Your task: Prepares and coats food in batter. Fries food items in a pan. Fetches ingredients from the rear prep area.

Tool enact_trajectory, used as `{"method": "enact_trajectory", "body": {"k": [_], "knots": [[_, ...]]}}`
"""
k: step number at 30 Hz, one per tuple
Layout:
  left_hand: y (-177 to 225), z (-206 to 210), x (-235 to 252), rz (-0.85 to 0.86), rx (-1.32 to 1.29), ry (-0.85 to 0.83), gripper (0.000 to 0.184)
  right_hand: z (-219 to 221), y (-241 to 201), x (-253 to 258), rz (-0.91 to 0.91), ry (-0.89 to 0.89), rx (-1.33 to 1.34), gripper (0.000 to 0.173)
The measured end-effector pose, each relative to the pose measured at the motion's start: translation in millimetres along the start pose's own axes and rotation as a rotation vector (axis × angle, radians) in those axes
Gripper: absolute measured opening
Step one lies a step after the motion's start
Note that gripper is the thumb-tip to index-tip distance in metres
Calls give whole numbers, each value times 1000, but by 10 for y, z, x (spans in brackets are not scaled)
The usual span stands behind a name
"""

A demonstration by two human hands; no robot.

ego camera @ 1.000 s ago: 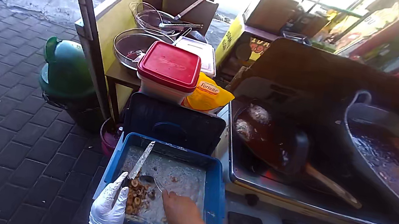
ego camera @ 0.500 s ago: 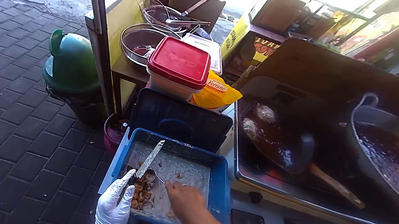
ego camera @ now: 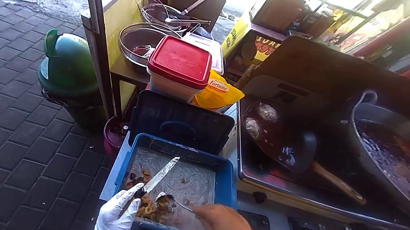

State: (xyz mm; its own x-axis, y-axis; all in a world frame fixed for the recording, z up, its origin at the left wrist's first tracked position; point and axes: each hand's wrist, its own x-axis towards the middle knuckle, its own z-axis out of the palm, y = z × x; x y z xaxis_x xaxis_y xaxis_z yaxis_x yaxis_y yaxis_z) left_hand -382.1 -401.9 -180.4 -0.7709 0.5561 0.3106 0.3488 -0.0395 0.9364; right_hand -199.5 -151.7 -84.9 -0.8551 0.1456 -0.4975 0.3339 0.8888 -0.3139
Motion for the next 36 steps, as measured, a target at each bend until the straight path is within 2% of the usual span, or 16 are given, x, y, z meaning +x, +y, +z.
{"method": "enact_trajectory", "body": {"k": [2, 4, 7, 9, 13, 18, 21, 23, 25, 30, 33, 36], "knots": [[111, -218, 18, -146, 42, -152, 29, 198, 37, -180, 22, 238, -26, 35], [255, -486, 37, -226, 211, -385, 29, 396, 17, -317, 82, 416, -27, 35], [488, -667, 69, -317, 406, -639, 34, 599, -97, -435, 167, 483, 15, 35], [560, -637, 97, -363, 498, -701, 37, 697, -171, -459, 200, 480, 49, 36], [623, -466, 149, -413, 616, -715, 40, 821, -236, -434, 238, 536, 33, 36], [780, -327, 262, -617, 780, -839, 44, 893, -268, -355, 219, 614, -81, 37], [1053, -247, 414, -725, 856, -923, 44, 919, -306, -384, 194, 642, -83, 37], [1087, -247, 452, -729, 890, -954, 45, 899, -319, -435, 190, 664, -54, 36], [1016, -304, 438, -692, 916, -977, 45, 830, -317, -505, 204, 618, 1, 35], [994, -455, 442, -631, 902, -986, 44, 431, -216, -625, 332, 249, 42, 36], [975, -381, 468, -643, 898, -929, 45, 229, -143, -615, 347, 216, 28, 37], [908, -142, 460, -619, 950, -965, 44, 39, -107, -616, 334, 202, 58, 37]]}}
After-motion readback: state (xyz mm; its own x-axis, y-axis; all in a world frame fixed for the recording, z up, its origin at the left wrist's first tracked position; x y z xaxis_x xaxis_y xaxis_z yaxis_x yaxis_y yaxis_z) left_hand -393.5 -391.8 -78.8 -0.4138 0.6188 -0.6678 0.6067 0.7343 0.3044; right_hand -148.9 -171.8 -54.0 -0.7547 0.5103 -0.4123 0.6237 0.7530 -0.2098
